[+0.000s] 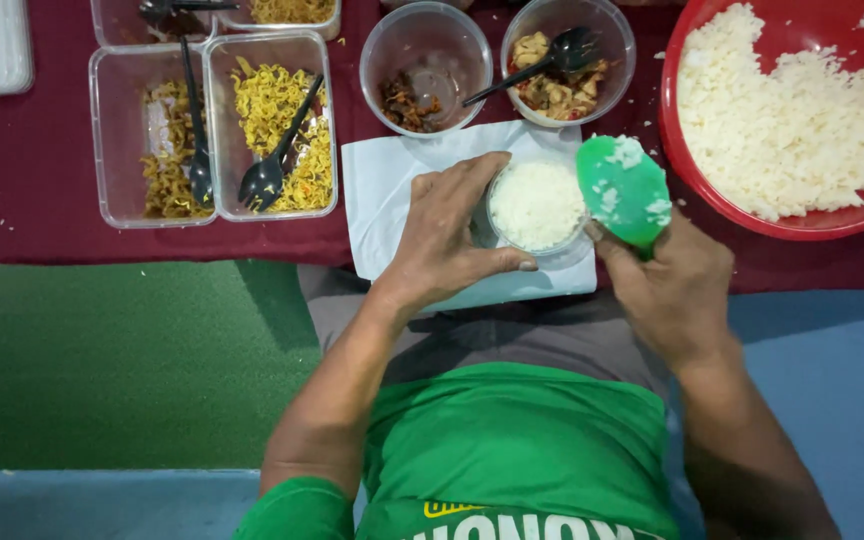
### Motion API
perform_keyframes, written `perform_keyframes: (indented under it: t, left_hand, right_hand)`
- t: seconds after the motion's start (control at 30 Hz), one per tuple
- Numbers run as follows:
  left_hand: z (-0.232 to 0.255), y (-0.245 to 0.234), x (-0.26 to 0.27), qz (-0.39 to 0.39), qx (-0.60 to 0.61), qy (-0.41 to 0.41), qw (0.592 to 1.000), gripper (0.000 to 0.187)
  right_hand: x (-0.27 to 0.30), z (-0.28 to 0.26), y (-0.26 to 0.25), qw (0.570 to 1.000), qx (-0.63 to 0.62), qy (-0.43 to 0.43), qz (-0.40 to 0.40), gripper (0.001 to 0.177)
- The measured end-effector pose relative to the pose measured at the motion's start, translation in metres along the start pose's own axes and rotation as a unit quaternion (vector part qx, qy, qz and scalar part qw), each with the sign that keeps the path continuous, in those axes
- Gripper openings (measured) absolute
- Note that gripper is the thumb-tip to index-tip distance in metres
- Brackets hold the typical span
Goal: Scooping rice from a large bowl into a small container and pressing it down with a spoon.
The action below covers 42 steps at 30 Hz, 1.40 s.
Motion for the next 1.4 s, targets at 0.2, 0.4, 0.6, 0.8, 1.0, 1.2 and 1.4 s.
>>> perform_keyframes:
  t: [0.2,0.4,0.6,0.8,1.0,1.2,1.4]
  left_hand:
    - [-0.002,-0.003,0.0,0.036,0.07,-0.007,0.997,0.112]
    - [-0.002,-0.006,-0.001,0.045,0.076,-0.013,0.996,0.125]
    - [-0.001,-0.008,0.002,0.04,0.076,-0.015,0.996,0.128]
    - [-0.006,-0.006,0.002,0.047,0.068,-0.022,0.996,0.124]
    - [-0.003,-0.006,0.001,0.06,0.049,-0.014,0.997,0.126]
    - [0.001,-0.01,0.003,0.083,0.045,0.011,0.995,0.124]
    - [-0.007,0.003,0.004,0.023,-0.032,-0.012,0.999,0.117]
  right_hand:
    - [0.009,0.028,0.023,0.984,-0.142,0.095,0.046,0.032]
    - [-0.012,0.015,0.021,0.99,-0.131,0.053,0.018,0.018]
    - [-0.027,0.025,0.032,0.996,-0.081,-0.016,-0.017,0.01]
    - [-0.04,0.007,0.028,0.994,-0.082,-0.055,-0.036,0.014]
    - [-0.037,0.017,0.032,0.994,-0.075,-0.067,-0.04,0.02]
    - [-0.027,0.011,0.009,0.999,-0.006,-0.034,-0.02,0.021]
    - [-0.018,-0.033,-0.013,0.991,0.093,-0.091,-0.041,0.033]
Point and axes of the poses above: each hand's wrist, its own x-axis away from the middle knuckle, its own y-axis out of the palm, z = x × y, the point moved 9 cm from there along -x, towards the middle knuckle, and after that the axes turned 3 degrees about x, right-handed, at the moved point
